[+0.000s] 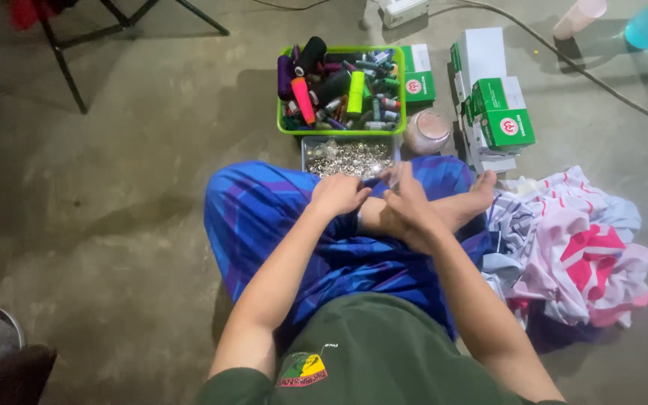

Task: Sorting and inspecting small metal rivets from a plastic tray while sitting on the floor

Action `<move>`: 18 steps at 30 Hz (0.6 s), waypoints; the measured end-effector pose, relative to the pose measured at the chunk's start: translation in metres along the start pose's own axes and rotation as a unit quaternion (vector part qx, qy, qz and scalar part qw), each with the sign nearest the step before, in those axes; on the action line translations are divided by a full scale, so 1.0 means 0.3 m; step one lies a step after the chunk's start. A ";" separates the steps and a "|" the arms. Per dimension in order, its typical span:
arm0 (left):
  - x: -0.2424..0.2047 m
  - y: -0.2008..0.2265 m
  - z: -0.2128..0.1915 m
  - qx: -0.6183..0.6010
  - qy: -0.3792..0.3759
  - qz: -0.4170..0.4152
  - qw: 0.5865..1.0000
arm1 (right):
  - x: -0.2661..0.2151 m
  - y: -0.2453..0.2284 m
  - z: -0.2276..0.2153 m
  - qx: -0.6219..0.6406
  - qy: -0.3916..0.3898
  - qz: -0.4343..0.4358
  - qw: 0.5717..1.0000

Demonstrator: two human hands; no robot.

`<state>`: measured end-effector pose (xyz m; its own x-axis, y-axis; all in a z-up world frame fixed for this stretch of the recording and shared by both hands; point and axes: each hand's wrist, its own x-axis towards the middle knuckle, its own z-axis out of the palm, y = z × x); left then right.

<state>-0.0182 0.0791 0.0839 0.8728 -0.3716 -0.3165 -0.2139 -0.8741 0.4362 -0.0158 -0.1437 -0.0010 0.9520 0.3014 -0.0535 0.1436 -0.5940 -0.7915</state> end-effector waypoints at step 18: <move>0.008 0.102 -0.022 0.010 -0.035 0.049 0.998 | -0.085 0.001 -0.094 0.052 0.009 -0.012 0.999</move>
<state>-0.0197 0.0537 0.1020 0.8139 -0.4770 -0.3318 -0.3066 -0.8377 0.4520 -0.0324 -0.1724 0.0173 0.9533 0.3011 -0.0245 0.1378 -0.5056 -0.8517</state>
